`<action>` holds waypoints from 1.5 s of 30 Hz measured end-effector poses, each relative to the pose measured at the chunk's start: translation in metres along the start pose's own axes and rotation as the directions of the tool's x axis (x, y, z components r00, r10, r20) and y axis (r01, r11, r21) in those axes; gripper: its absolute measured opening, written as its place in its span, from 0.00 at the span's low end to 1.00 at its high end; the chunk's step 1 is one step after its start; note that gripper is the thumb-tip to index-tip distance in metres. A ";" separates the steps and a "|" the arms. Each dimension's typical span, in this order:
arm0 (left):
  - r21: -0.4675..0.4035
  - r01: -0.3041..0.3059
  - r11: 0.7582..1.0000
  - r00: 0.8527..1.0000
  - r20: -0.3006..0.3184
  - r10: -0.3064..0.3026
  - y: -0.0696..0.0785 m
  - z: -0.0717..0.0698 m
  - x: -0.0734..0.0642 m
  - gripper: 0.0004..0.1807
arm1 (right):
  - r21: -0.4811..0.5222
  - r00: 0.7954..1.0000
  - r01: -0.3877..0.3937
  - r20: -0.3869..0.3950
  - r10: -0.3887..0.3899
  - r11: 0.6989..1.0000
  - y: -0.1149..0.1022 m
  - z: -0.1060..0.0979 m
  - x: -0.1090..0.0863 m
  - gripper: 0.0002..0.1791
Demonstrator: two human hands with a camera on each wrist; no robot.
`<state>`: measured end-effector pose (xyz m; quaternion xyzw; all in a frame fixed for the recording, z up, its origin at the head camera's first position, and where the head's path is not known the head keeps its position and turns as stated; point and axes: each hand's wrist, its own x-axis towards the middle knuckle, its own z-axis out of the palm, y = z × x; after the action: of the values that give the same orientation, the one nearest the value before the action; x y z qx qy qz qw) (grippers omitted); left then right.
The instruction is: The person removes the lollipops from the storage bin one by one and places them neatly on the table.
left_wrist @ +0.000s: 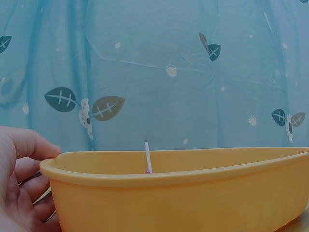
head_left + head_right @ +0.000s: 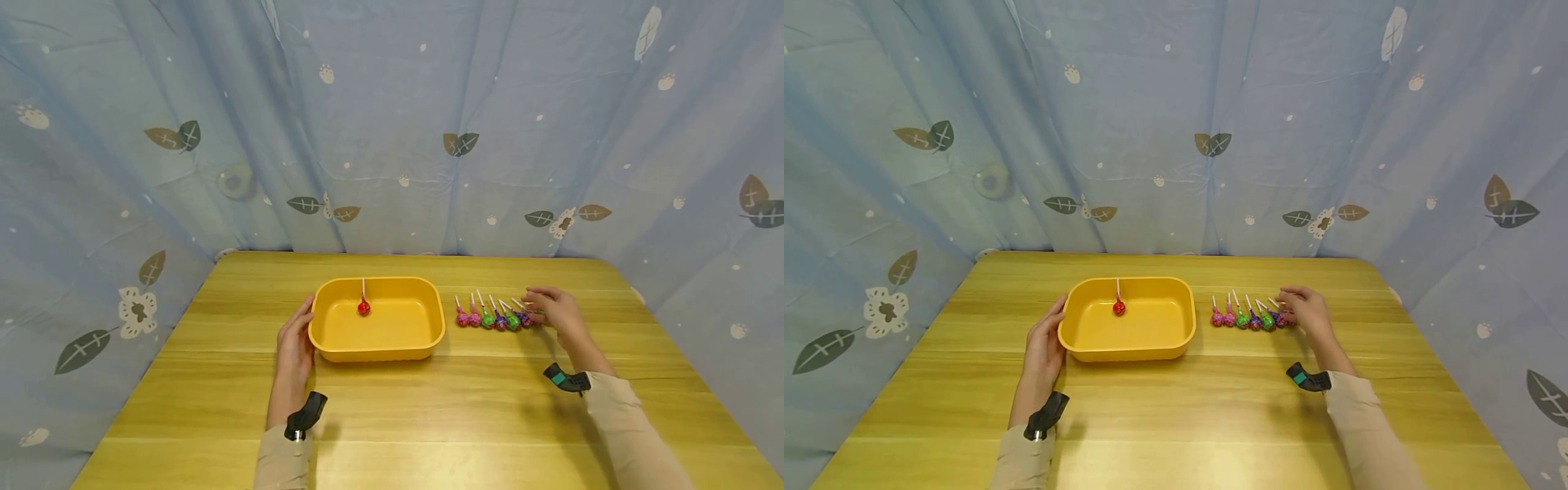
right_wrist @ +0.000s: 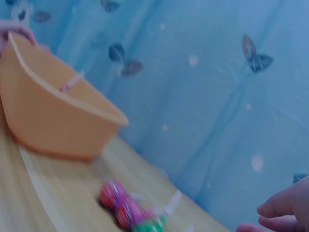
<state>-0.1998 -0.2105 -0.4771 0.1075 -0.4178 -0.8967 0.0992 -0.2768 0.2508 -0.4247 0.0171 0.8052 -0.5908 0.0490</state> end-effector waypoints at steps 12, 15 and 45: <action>0.012 0.001 1.000 1.000 0.002 -0.001 -0.001 0.001 -0.001 0.25 | 0.215 0.980 -0.006 0.197 -0.038 0.977 -0.029 0.065 0.002 0.27; 0.017 -0.006 1.000 1.000 0.019 0.006 0.000 0.001 -0.001 0.26 | 0.246 0.972 0.004 0.226 -0.061 0.969 -0.040 0.085 0.003 0.26; -0.002 -0.004 1.000 1.000 0.028 0.004 0.001 0.000 -0.002 0.25 | 0.261 0.910 -0.151 0.413 0.031 0.954 -0.070 0.235 0.025 0.19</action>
<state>-0.1979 -0.2106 -0.4763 0.0938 -0.4184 -0.8984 0.0952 -0.2934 0.0053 -0.4306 -0.0603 0.6817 -0.6889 0.2390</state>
